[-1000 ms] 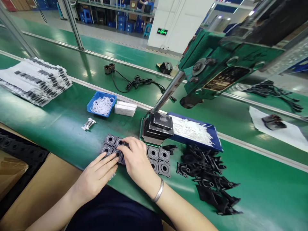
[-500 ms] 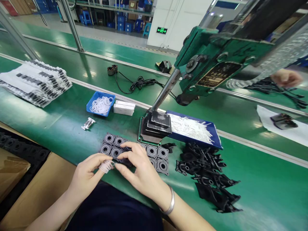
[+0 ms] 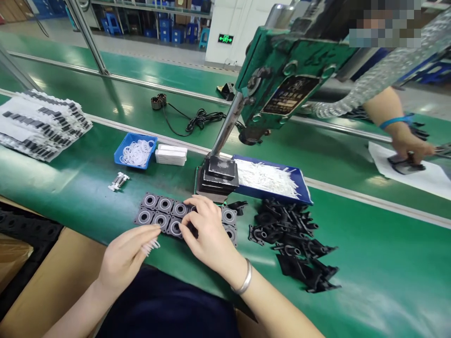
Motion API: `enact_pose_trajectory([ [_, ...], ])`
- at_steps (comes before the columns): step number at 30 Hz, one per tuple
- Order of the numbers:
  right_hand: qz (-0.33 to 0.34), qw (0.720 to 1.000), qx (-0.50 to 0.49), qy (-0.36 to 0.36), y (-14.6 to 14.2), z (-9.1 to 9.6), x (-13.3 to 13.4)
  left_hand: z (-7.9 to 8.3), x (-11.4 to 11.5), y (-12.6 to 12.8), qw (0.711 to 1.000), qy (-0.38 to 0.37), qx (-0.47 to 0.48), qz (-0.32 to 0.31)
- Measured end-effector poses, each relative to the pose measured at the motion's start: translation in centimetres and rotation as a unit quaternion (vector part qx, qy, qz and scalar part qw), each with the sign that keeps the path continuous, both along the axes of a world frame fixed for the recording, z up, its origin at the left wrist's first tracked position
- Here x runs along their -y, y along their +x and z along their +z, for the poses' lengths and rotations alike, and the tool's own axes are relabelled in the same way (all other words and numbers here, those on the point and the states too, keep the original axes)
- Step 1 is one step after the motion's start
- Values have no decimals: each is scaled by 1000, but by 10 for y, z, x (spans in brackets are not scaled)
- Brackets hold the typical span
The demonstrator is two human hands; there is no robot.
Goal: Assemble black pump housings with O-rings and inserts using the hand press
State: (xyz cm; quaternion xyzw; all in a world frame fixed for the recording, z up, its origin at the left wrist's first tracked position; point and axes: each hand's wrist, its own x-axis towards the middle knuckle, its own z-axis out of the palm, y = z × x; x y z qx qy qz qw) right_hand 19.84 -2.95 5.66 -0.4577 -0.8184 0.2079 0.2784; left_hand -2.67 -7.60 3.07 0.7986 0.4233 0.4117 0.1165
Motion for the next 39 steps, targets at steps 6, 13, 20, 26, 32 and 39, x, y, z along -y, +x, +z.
enact_pose_trajectory([
  [6,-20,998,39,40,-7,-9,1,-13,-5,13,979,113,-130,-111],
  [13,-10,994,51,96,1,-12,6,-9,-12,16,969,126,-172,-125],
  [20,30,990,82,114,11,-13,11,-8,-10,17,971,115,-170,-126],
  [26,9,998,-46,48,24,11,12,14,-5,19,999,-44,-5,-24],
  [32,49,984,-154,-70,13,4,20,23,-12,32,993,-111,47,-10],
  [39,-21,983,-171,-64,27,0,12,15,-9,32,994,-100,26,-27],
])
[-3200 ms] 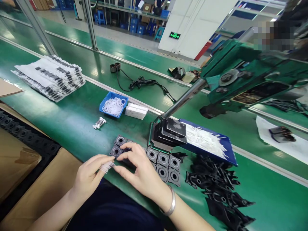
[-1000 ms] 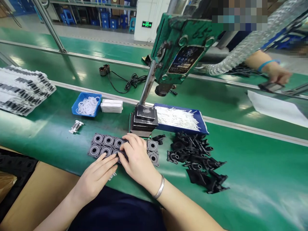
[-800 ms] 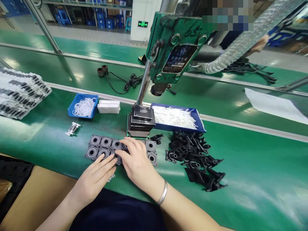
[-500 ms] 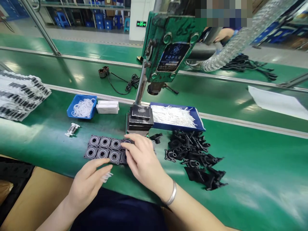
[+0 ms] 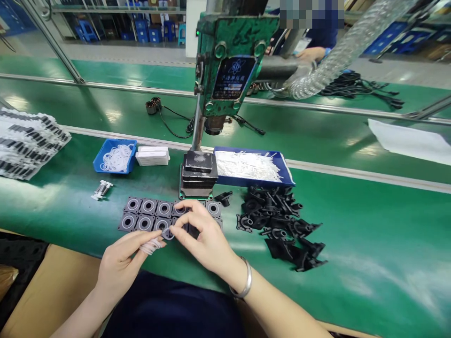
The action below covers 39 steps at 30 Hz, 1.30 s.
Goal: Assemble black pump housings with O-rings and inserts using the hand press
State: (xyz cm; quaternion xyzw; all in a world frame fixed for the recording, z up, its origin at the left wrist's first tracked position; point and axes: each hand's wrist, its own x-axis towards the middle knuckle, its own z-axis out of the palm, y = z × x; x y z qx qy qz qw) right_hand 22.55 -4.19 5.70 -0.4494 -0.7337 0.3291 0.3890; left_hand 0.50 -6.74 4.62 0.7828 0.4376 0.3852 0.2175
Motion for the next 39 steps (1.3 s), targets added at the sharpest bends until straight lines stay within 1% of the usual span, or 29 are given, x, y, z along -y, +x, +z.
enact_pose_trajectory([
  [1,-19,999,24,13,3,-1,-1,-2,0,-1,1000,20,-12,3],
  [3,-43,995,84,44,8,-4,-3,-6,0,-1,994,96,-48,-2],
  [5,-43,988,134,68,9,-9,-4,-12,-2,0,980,172,-94,-42],
  [7,-40,982,161,88,8,-13,-4,-16,-4,5,963,209,-136,-103],
  [8,-42,980,170,99,6,-15,-3,-17,-5,7,956,218,-151,-128],
  [10,-51,974,185,117,4,-17,-3,-19,-7,12,947,227,-168,-152],
  [16,-66,968,198,140,5,-18,-2,-20,-11,17,939,234,-189,-164],
  [20,-42,958,226,174,10,-18,3,-17,-12,18,926,253,-223,-171],
  [23,-22,952,247,179,15,-20,7,-15,-12,19,919,261,-243,-170],
  [25,-15,953,243,180,19,-18,7,-14,-11,19,923,254,-233,-171],
  [27,-33,960,211,180,24,-11,7,-13,-9,19,943,226,-191,-153],
  [29,-62,971,161,168,29,-2,8,-10,-8,19,972,166,-123,-108],
  [30,-61,977,136,152,29,3,9,-8,-7,20,984,128,-91,-85],
  [31,-46,984,113,128,29,6,11,-5,-7,21,992,92,-63,-65],
  [33,10,995,72,71,26,9,14,-1,-8,24,998,37,-29,-46],
  [34,31,997,52,46,24,8,16,1,-9,25,999,23,-20,-43],
  [36,35,999,14,16,19,4,18,3,-11,29,999,14,-12,-39],
  [39,16,1000,-25,0,18,-2,18,3,-12,33,999,17,-11,-42],
])
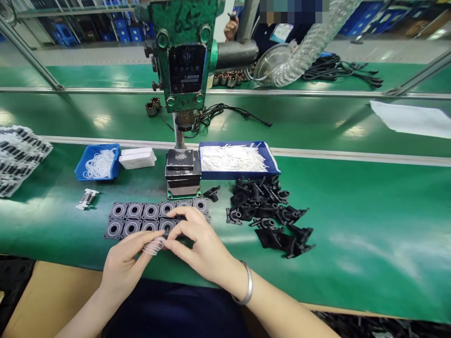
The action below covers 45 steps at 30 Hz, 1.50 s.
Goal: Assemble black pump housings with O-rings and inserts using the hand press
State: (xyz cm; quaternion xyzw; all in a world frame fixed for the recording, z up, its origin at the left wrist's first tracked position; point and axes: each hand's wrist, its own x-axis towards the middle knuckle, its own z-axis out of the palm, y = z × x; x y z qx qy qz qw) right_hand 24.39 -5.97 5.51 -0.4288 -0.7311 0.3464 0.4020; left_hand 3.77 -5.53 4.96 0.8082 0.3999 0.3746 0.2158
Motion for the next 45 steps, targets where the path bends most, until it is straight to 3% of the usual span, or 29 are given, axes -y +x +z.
enact_pose_trajectory([
  [5,-50,999,15,1,18,2,-4,-4,3,-1,1000,-13,6,-24],
  [8,-89,991,94,27,26,-1,-6,-10,3,0,997,70,-22,-25],
  [12,-113,977,172,58,26,-10,-5,-18,-1,9,969,192,-107,-115],
  [16,-136,966,204,86,23,-16,-5,-22,-4,20,943,243,-172,-151],
  [24,-107,950,236,175,28,-27,-1,-24,-4,22,940,235,-197,-151],
  [30,-67,933,298,192,32,-26,4,-25,-3,25,940,239,-198,-137],
  [35,-102,938,260,206,37,-26,5,-25,-2,26,939,241,-208,-133],
  [45,-101,939,250,212,32,-29,9,-25,-1,26,931,244,-231,-140],
])
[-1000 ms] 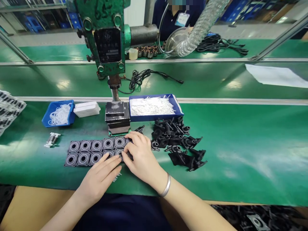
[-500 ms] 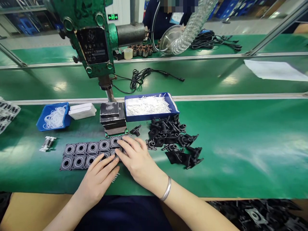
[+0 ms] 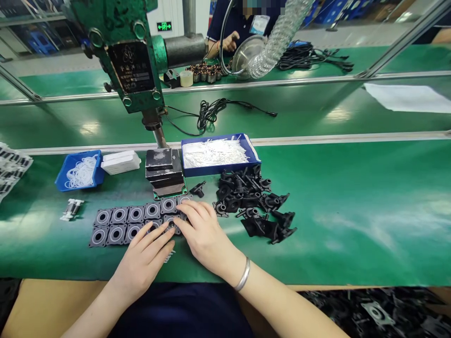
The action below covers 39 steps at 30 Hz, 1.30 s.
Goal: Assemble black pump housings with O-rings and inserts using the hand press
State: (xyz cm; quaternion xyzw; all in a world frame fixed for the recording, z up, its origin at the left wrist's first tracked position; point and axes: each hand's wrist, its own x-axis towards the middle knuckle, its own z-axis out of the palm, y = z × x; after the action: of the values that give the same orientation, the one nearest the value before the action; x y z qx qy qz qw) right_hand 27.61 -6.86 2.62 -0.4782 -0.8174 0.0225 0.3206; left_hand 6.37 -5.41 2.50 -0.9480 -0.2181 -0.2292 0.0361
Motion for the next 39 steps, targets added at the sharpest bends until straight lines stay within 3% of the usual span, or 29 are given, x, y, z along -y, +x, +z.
enact_pose_trajectory([
  [5,10,1000,-16,20,1,-1,4,2,0,2,1000,-3,15,4],
  [10,-36,996,-77,1,13,13,1,14,-3,1,986,-105,119,44],
  [12,-43,991,-124,-29,15,22,1,20,-5,1,969,-169,168,67],
  [15,23,978,-175,-113,9,27,5,24,-7,4,945,-242,201,90],
  [19,52,957,-230,-167,0,24,8,23,-6,6,940,-260,200,98],
  [24,-2,946,-279,-166,16,21,2,20,-5,0,943,-250,193,107],
  [28,-78,959,-219,-163,29,11,-4,15,-8,0,966,-163,183,77],
  [33,-90,968,-184,-146,23,0,-6,4,-10,20,994,-56,82,-50],
  [39,-70,947,-261,-172,20,-3,-9,0,-13,33,997,-5,22,-69],
])
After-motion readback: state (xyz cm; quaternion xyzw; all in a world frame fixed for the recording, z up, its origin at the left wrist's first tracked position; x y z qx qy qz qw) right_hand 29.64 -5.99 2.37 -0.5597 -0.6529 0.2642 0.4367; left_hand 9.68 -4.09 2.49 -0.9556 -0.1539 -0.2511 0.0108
